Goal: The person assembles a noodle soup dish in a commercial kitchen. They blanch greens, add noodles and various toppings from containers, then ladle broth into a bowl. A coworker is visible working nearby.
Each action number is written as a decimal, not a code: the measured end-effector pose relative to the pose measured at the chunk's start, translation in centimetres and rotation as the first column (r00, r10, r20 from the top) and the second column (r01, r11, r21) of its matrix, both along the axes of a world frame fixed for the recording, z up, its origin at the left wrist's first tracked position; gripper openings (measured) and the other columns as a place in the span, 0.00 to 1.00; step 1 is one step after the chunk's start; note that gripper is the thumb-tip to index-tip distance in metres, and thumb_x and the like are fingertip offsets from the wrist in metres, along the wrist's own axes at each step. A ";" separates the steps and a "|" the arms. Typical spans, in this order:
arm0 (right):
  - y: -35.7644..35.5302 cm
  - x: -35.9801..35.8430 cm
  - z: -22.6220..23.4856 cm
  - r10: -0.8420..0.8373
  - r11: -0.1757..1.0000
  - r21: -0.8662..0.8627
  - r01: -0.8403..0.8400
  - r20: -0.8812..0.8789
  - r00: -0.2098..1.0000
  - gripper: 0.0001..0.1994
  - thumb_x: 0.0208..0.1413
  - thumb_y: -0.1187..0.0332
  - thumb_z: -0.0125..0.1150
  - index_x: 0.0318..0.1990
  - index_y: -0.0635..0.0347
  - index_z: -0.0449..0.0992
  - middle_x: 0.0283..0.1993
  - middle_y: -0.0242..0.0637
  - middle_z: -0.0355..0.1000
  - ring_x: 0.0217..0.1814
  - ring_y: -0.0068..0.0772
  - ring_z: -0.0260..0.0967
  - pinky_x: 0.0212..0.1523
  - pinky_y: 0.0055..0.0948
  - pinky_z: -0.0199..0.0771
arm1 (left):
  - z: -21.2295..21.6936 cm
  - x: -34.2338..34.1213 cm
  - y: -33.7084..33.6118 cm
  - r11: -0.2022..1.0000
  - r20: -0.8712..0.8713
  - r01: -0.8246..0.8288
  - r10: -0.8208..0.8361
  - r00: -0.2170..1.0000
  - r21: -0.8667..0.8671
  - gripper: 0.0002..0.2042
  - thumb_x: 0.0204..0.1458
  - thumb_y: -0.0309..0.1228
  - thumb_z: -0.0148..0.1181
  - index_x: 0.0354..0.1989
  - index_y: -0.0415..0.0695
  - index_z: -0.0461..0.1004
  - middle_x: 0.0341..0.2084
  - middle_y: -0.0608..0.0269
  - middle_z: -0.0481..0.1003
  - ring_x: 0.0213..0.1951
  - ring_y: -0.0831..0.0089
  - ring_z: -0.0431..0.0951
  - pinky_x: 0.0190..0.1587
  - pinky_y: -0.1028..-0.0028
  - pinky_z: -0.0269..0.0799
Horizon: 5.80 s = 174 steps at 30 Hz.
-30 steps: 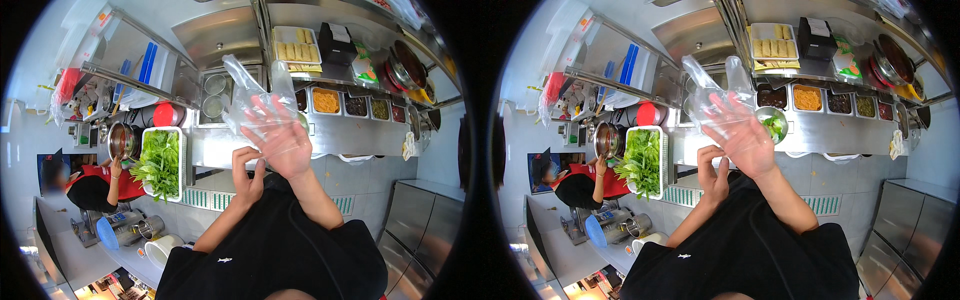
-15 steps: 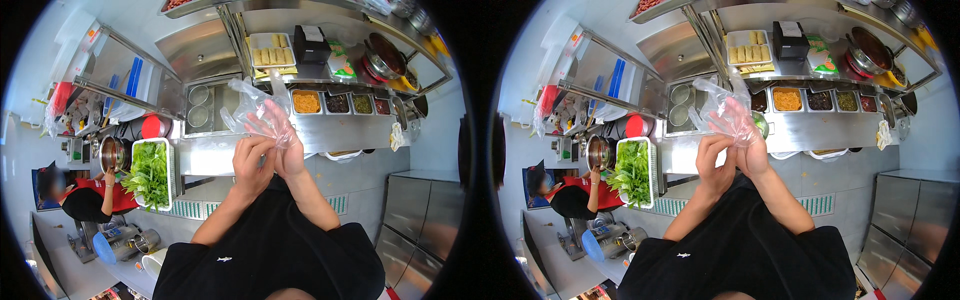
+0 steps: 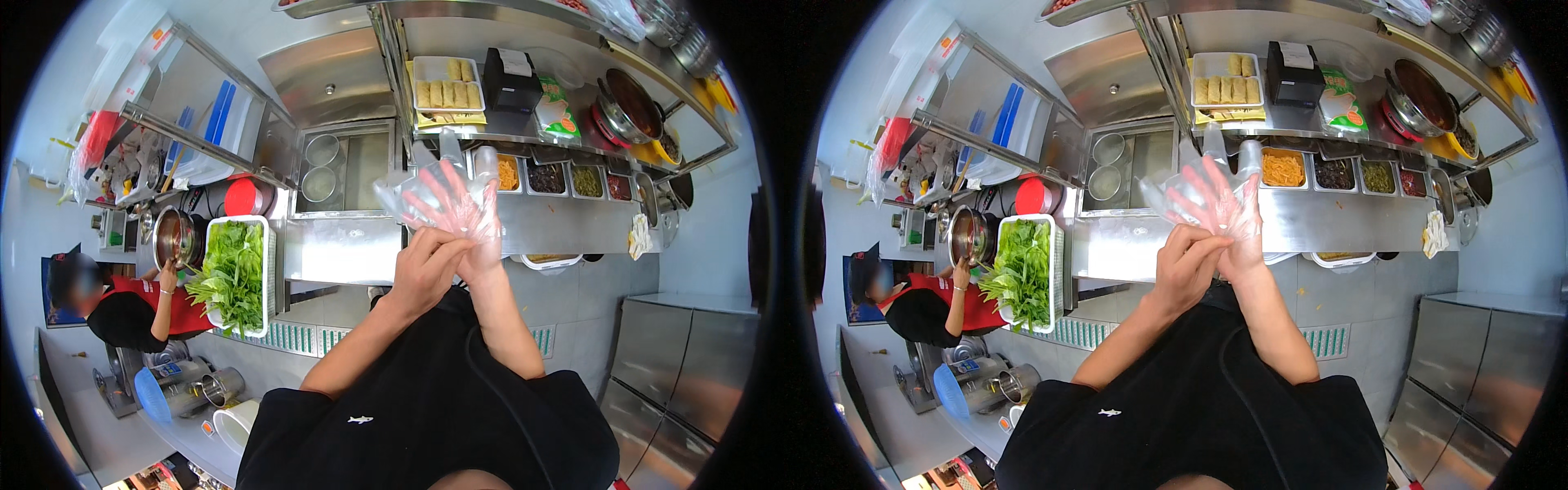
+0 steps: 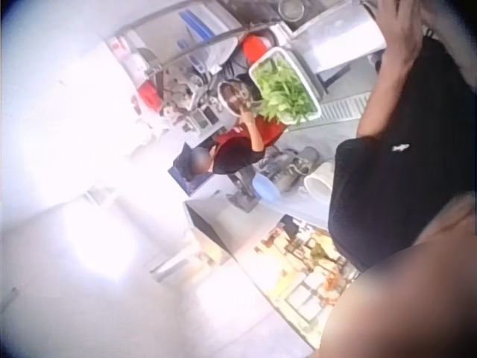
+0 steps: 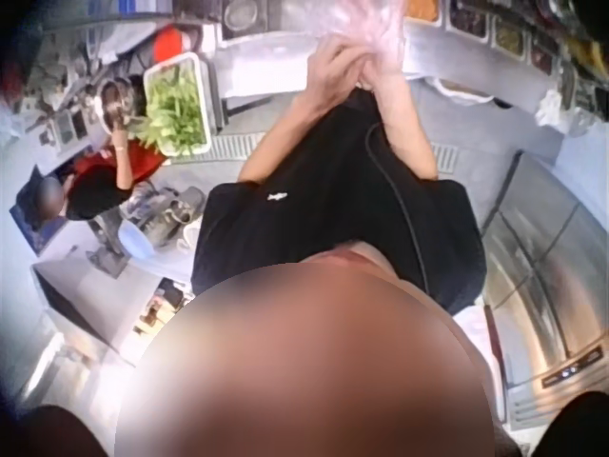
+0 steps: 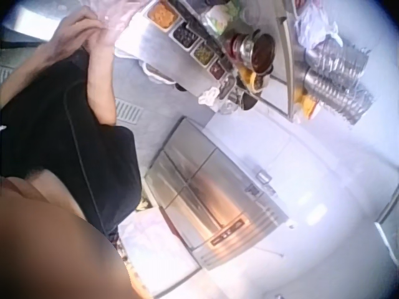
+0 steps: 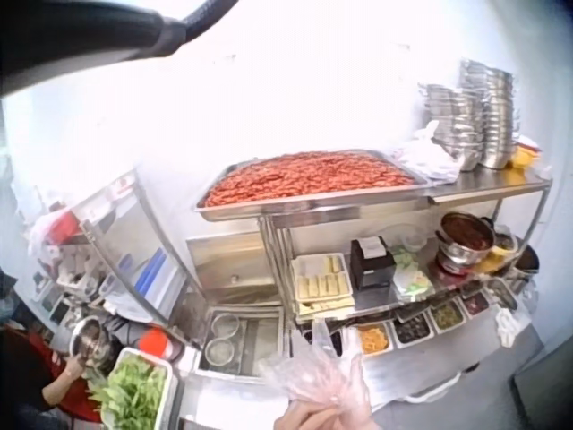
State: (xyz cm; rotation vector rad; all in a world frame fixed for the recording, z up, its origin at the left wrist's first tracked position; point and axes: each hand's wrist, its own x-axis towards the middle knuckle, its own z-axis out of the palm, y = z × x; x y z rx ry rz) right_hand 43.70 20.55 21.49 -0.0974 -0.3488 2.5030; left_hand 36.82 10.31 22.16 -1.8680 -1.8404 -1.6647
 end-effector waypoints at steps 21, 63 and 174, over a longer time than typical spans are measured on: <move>2.2 -1.9 -3.7 -0.210 0.977 0.038 0.210 0.355 0.911 0.43 0.66 0.32 0.47 0.78 0.48 0.50 0.78 0.43 0.55 0.76 0.50 0.57 0.71 0.60 0.62 | -2.3 1.7 -0.4 0.998 0.059 -0.058 0.060 0.996 -0.030 0.13 0.46 0.15 0.68 0.40 0.42 0.82 0.31 0.58 0.74 0.33 0.61 0.76 0.33 0.67 0.73; 4.5 0.1 0.7 -0.264 0.950 -0.238 0.204 -0.257 0.930 0.40 0.65 0.34 0.45 0.75 0.53 0.59 0.80 0.49 0.49 0.85 0.50 0.37 0.78 0.69 0.40 | -7.0 2.6 -0.8 0.952 0.372 0.132 -0.020 0.928 -0.277 0.05 0.51 0.18 0.63 0.34 0.36 0.73 0.29 0.51 0.75 0.33 0.53 0.78 0.38 0.63 0.74; 39.1 54.6 -13.2 -0.169 0.975 -0.044 0.219 0.496 0.852 0.37 0.71 0.42 0.47 0.73 0.67 0.58 0.73 0.52 0.63 0.76 0.43 0.58 0.72 0.45 0.60 | -10.8 54.0 42.2 0.759 0.579 0.254 0.192 0.792 -0.599 0.09 0.65 0.31 0.62 0.43 0.36 0.79 0.28 0.69 0.77 0.29 0.83 0.71 0.34 0.78 0.70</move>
